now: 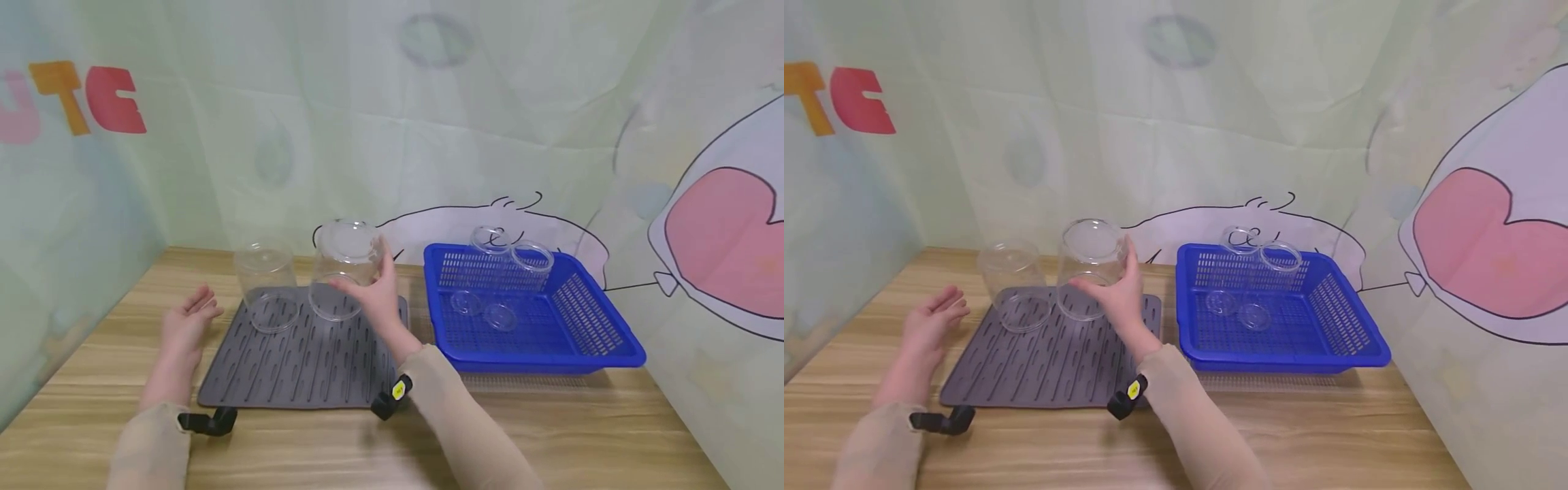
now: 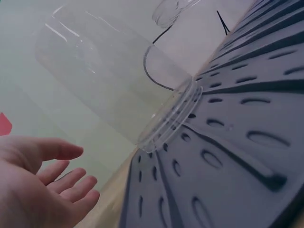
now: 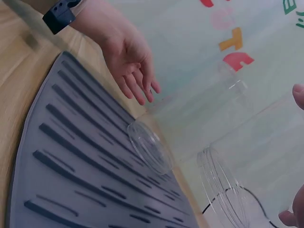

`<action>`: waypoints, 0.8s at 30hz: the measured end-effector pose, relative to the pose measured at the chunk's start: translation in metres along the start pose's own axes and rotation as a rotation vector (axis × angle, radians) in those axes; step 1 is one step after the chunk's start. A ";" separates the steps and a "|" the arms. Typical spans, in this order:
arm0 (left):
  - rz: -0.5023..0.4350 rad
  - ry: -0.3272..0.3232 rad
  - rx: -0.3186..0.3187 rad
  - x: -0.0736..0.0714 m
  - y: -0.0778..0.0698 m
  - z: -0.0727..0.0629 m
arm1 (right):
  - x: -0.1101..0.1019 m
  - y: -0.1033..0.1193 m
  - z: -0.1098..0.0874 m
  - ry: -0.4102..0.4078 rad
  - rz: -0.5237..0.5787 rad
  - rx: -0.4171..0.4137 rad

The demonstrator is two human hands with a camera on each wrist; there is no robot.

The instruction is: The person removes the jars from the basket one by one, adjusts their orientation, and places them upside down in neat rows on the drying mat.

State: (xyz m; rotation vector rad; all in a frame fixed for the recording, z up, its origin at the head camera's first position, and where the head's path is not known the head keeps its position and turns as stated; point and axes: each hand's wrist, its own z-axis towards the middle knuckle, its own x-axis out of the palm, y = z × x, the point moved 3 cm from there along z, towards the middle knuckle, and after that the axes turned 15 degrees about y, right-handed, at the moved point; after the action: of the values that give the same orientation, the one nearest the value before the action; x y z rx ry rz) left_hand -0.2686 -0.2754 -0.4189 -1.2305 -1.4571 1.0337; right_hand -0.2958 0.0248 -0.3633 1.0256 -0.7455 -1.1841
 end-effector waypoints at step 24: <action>0.095 0.230 -0.027 0.000 0.024 0.008 | 0.010 -0.032 0.006 0.123 -0.154 0.186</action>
State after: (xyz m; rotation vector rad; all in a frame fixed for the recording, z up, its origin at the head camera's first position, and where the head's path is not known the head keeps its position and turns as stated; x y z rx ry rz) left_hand -0.2712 -0.2721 -0.4440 -1.4006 -1.2488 0.9048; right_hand -0.3106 0.0123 -0.3909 1.3180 -0.6984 -1.1865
